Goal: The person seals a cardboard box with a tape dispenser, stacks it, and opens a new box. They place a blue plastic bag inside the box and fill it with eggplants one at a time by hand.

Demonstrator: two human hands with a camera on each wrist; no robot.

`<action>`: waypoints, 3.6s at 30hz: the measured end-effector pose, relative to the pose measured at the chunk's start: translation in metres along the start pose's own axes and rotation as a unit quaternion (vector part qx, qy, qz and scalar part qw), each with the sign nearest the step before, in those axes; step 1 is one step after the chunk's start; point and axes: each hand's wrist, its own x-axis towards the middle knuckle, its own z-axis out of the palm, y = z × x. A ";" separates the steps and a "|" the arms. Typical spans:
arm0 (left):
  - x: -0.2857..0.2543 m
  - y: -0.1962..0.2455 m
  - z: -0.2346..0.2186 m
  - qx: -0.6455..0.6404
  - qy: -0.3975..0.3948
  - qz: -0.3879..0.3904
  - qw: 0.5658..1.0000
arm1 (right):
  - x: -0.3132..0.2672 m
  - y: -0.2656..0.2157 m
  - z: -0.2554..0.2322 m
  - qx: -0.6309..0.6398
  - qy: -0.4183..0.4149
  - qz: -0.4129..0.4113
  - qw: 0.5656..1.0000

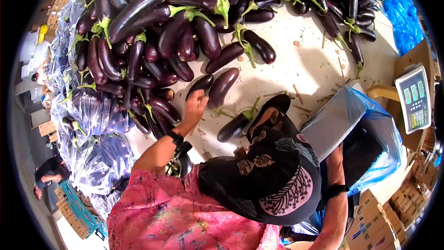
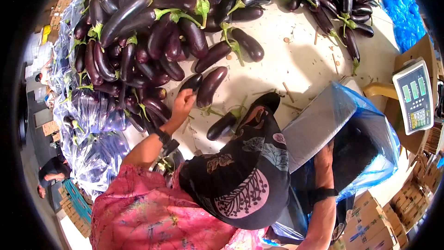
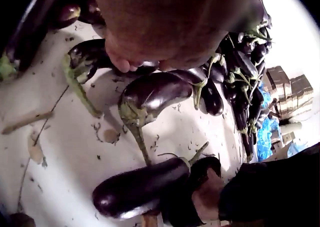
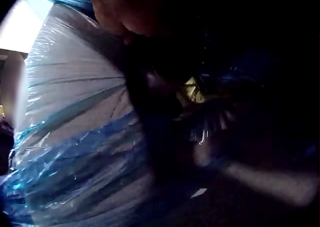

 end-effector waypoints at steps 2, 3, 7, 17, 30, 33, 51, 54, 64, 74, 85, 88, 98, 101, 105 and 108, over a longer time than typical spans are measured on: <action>0.011 0.012 0.016 0.037 -0.004 0.010 0.999 | 0.001 0.002 -0.005 0.012 -0.019 0.008 1.000; 0.015 0.019 0.028 0.072 -0.014 -0.009 0.997 | 0.004 0.001 -0.009 0.019 -0.024 0.007 1.000; 0.034 0.021 0.058 0.176 -0.088 -0.094 0.976 | -0.020 -0.030 0.014 -0.063 -0.065 -0.014 0.996; 0.073 0.263 -0.053 -0.215 -0.038 0.106 0.970 | -0.137 -0.226 0.049 -0.194 -0.016 -0.134 0.972; 0.058 0.428 -0.006 -0.106 -0.615 0.338 0.705 | -0.185 -0.193 0.069 -0.002 0.031 -0.073 0.997; 0.064 0.382 -0.006 -0.188 -0.579 0.171 0.775 | -0.146 -0.152 0.043 -0.012 0.053 0.018 0.998; 0.022 0.059 0.011 -0.106 -0.363 -0.142 0.915 | -0.024 -0.116 -0.006 -0.014 0.101 0.134 0.986; 0.019 0.056 0.025 -0.143 -0.376 -0.137 0.905 | 0.004 -0.080 -0.025 -0.010 0.134 0.133 0.982; 0.026 0.079 0.066 -0.149 -0.429 -0.088 0.887 | -0.097 -0.102 0.011 -0.573 0.036 0.098 0.813; 0.035 0.140 0.058 -0.073 -0.429 -0.003 0.900 | -0.075 -0.014 0.002 -0.663 0.019 0.215 0.717; 0.021 0.483 0.114 0.050 -0.490 0.699 0.518 | -0.088 -0.013 0.003 -0.569 0.076 0.090 0.814; -0.013 0.474 0.185 0.222 -0.440 0.763 0.419 | -0.101 -0.036 0.015 -0.626 0.070 0.103 0.770; -0.011 0.454 0.254 0.272 -0.452 0.782 0.333 | -0.114 -0.038 -0.004 -0.675 -0.020 -0.053 0.736; -0.013 0.448 0.260 0.265 -0.451 0.780 0.344 | -0.104 -0.023 -0.005 -0.660 0.019 -0.025 0.751; -0.025 0.455 0.262 0.321 -0.441 0.780 0.307 | -0.091 -0.027 0.003 -0.650 -0.031 0.090 0.754; -0.037 0.460 0.258 0.351 -0.422 0.790 0.274 | -0.078 -0.018 -0.003 -0.624 -0.103 0.155 0.759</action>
